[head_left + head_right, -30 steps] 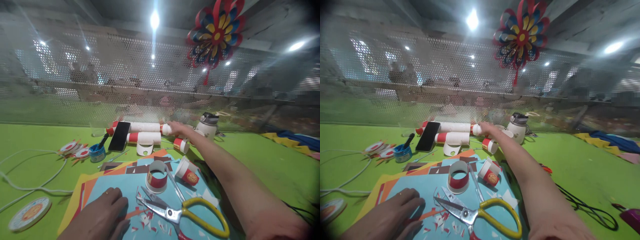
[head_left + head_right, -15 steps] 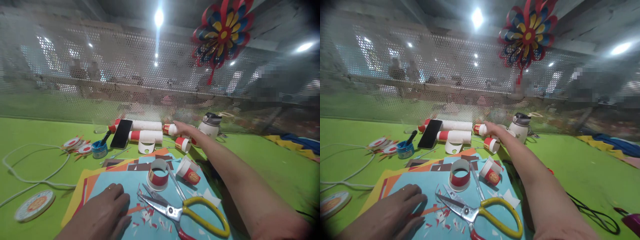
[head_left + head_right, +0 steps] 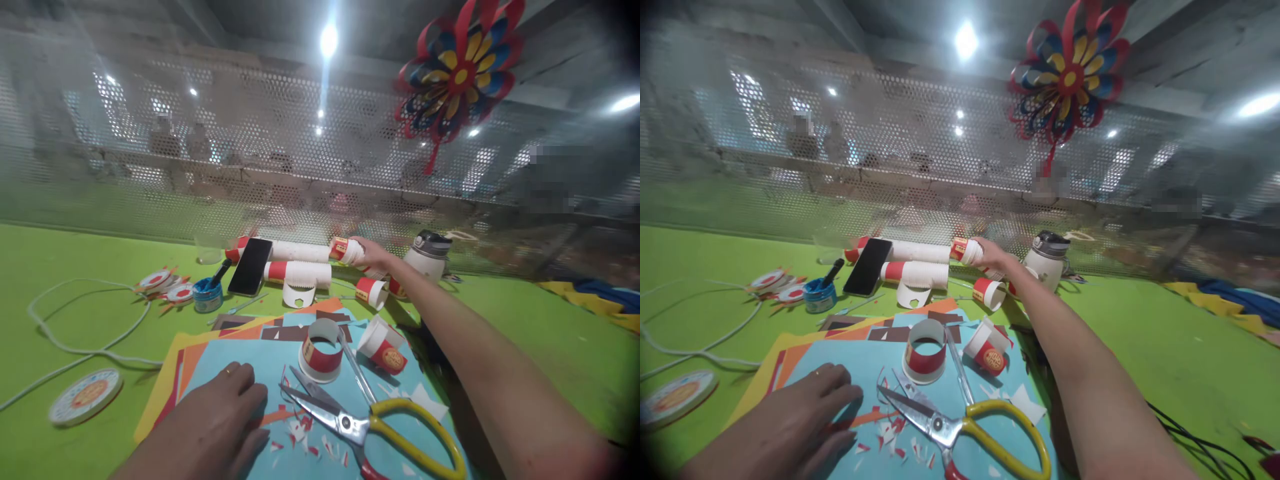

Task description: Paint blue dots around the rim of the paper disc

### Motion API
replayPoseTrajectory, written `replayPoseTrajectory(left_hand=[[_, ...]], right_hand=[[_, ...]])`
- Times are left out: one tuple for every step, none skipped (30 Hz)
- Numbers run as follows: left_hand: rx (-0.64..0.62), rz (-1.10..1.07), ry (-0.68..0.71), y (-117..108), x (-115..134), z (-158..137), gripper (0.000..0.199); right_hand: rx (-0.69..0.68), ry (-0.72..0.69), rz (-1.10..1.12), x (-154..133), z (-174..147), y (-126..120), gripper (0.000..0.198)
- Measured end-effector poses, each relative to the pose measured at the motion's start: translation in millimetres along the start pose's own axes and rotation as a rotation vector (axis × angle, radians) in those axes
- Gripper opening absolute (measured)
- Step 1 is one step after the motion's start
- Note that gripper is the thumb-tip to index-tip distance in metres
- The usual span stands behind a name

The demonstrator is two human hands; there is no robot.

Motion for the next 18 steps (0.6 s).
replayPoseTrajectory(left_hand=[[-0.017, -0.007, -0.003, -1, 1, 0, 0.025], [-0.032, -0.016, -0.004, -2, 1, 0, 0.025], [-0.045, -0.024, -0.004, -3, 2, 0, 0.025], [-0.052, -0.029, -0.003, -3, 2, 0, 0.025], [-0.053, -0.028, -0.002, -4, 2, 0, 0.025], [-0.053, -0.027, -0.001, -4, 3, 0, 0.025], [-0.053, -0.025, 0.002, -4, 3, 0, 0.024], [-0.051, -0.022, 0.004, -5, 4, 0, 0.024], [-0.050, -0.020, 0.007, -5, 4, 0, 0.024], [-0.051, -0.020, 0.009, -6, 5, -1, 0.024], [-0.056, -0.022, 0.010, -7, 6, -1, 0.024], [-0.062, -0.024, 0.009, -7, 7, -2, 0.024], [-0.068, -0.029, 0.006, -8, 8, -2, 0.024], [-0.073, -0.036, 0.003, -9, 9, -2, 0.023], [-0.073, -0.042, 0.000, -9, 9, -3, 0.023], [-0.070, -0.045, -0.004, -10, 10, -3, 0.023], [-0.071, -0.046, -0.006, -10, 10, -3, 0.022], [-0.076, -0.045, -0.010, -10, 11, -3, 0.022]], right_hand=[[-0.002, -0.007, 0.024, 0, 0, 1, 0.037], [-0.003, -0.010, 0.046, 1, 0, 2, 0.037], [-0.005, -0.011, 0.066, 1, 0, 2, 0.037], [-0.007, -0.009, 0.084, 2, 1, 2, 0.037], [-0.010, -0.005, 0.101, 3, 1, 2, 0.037], [-0.014, -0.001, 0.116, 4, 1, 1, 0.037], [-0.020, 0.002, 0.130, 5, 1, 0, 0.037], [-0.027, 0.005, 0.144, 6, 1, -2, 0.037], [-0.033, 0.007, 0.157, 7, 0, -4, 0.037], [-0.040, 0.009, 0.171, 7, -1, -5, 0.036], [-0.046, 0.010, 0.185, 8, -3, -7, 0.036], [-0.051, 0.011, 0.200, 9, -6, -8, 0.036], [-0.056, 0.013, 0.215, 10, -8, -10, 0.036], [-0.060, 0.016, 0.231, 10, -11, -11, 0.036], [-0.063, 0.017, 0.248, 11, -14, -11, 0.036], [-0.066, 0.018, 0.264, 11, -16, -12, 0.037], [-0.070, 0.018, 0.281, 11, -19, -13, 0.037], [-0.074, 0.017, 0.297, 10, -20, -14, 0.037]])
Point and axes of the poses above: each hand's wrist, its own z-axis towards the middle knuckle, its own y-axis out of the palm, x = y × z, the point moved 3 cm from there along z, towards the middle knuckle, and after that the axes turned 5 degrees about y, right-handed, at the moved point
